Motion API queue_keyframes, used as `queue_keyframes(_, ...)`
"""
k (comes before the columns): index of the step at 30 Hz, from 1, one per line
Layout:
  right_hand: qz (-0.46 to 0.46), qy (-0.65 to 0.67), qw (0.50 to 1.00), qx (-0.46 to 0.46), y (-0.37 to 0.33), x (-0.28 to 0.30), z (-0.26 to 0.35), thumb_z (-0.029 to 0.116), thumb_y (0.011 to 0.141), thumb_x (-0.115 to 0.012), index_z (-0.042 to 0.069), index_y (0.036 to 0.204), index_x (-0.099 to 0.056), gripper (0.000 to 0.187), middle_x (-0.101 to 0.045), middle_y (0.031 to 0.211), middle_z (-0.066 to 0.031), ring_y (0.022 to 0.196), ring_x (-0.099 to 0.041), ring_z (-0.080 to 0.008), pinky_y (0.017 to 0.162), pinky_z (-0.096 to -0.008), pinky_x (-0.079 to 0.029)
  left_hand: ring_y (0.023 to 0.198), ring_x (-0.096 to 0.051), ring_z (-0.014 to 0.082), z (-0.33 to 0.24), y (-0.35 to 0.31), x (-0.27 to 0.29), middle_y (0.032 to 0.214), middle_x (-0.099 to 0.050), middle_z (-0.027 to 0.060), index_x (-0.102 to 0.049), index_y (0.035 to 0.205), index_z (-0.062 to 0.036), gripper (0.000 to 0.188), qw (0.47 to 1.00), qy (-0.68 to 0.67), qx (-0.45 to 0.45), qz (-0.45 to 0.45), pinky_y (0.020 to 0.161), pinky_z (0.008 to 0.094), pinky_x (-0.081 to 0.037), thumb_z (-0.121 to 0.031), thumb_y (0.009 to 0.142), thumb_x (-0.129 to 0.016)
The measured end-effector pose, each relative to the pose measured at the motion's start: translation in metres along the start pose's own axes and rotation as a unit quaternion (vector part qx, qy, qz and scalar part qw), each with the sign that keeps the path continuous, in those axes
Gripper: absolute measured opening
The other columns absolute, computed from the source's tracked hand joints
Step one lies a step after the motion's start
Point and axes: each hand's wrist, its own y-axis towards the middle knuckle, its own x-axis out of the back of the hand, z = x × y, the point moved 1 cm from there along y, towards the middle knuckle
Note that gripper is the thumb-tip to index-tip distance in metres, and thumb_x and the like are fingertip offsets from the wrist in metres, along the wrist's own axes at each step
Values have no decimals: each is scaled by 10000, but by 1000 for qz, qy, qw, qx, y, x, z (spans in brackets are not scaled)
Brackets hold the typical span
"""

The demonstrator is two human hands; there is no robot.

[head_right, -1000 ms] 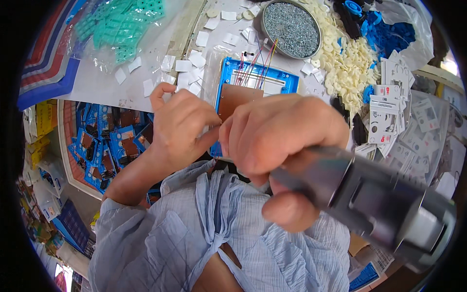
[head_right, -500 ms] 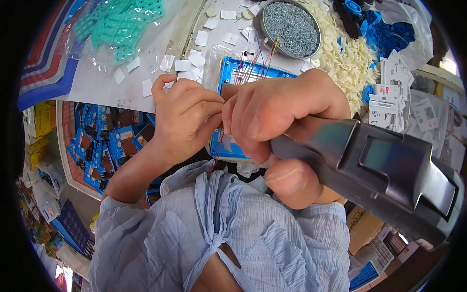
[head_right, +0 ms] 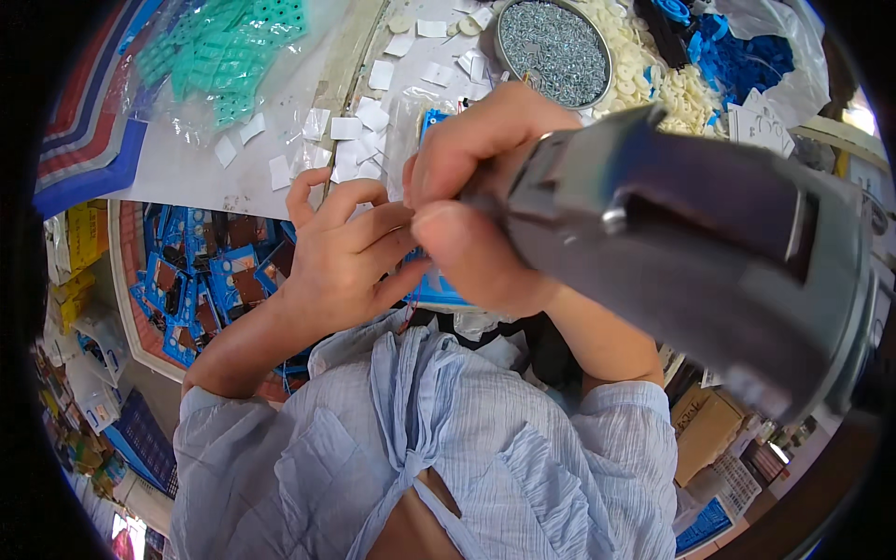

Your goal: Assembling the internal components, circuit board, and casing of an electronic toy robot.

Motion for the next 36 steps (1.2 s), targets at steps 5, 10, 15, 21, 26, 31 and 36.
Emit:
queue_keyframes(5,44,-81,996,-10,-1,-3,2,378,936,-736,82,932,-476,394,-530,644,-11,547,-496,-130,618,-340,-463,1039,-573,168,-1,-2,2,1083,-637,-41,-711,902,-147,262,1000,-12,6,16,1035,562,-266,-326,726,-788)
queue_keyframes(10,25,-22,999,12,2,10,4,443,945,-695,71,1077,-519,432,-513,648,14,554,-473,-120,627,-348,-449,1048,-564,246,-12,-10,7,1101,-613,59,-630,1045,-91,471,990,-110,78,39,983,520,-310,-331,694,-832)
queue_keyframes(15,7,8,992,125,9,50,33,401,941,-662,35,1357,-467,587,-606,1027,-136,903,-596,-238,874,-460,-489,761,-588,254,-28,-43,17,844,-623,67,-625,930,-87,260,971,-135,142,138,724,401,-417,-147,764,-815)
queue_keyframes(21,-220,-384,864,242,-83,41,59,220,845,-745,17,1256,-524,509,-594,1130,-172,1036,-578,-299,881,-474,-482,542,-556,206,-21,-8,40,686,-602,67,-656,848,-46,92,969,-168,163,78,560,340,-424,-36,827,-745)
queue_keyframes(26,61,-541,838,-45,-97,-3,-1,125,705,-814,100,856,-667,212,-608,794,-37,778,-578,-241,764,-380,-420,635,-591,215,8,24,30,754,-616,105,-650,912,-11,146,979,-98,162,79,608,326,-459,-23,811,-755)
queue_keyframes(31,15,-516,853,79,-109,7,-12,122,680,-789,95,927,-683,270,-638,862,-22,770,-570,-217,758,-378,-387,622,-611,288,-27,17,35,757,-625,126,-667,962,-27,114,991,-70,111,-3,566,374,-468,-94,875,-695)
queue_keyframes(36,-4,-499,858,122,-115,8,-23,124,695,-772,91,949,-692,269,-634,871,-6,783,-568,-202,762,-386,-390,479,-551,167,-42,7,22,592,-597,98,-697,911,18,172,873,-287,317,234,475,322,-404,-149,940,-672)
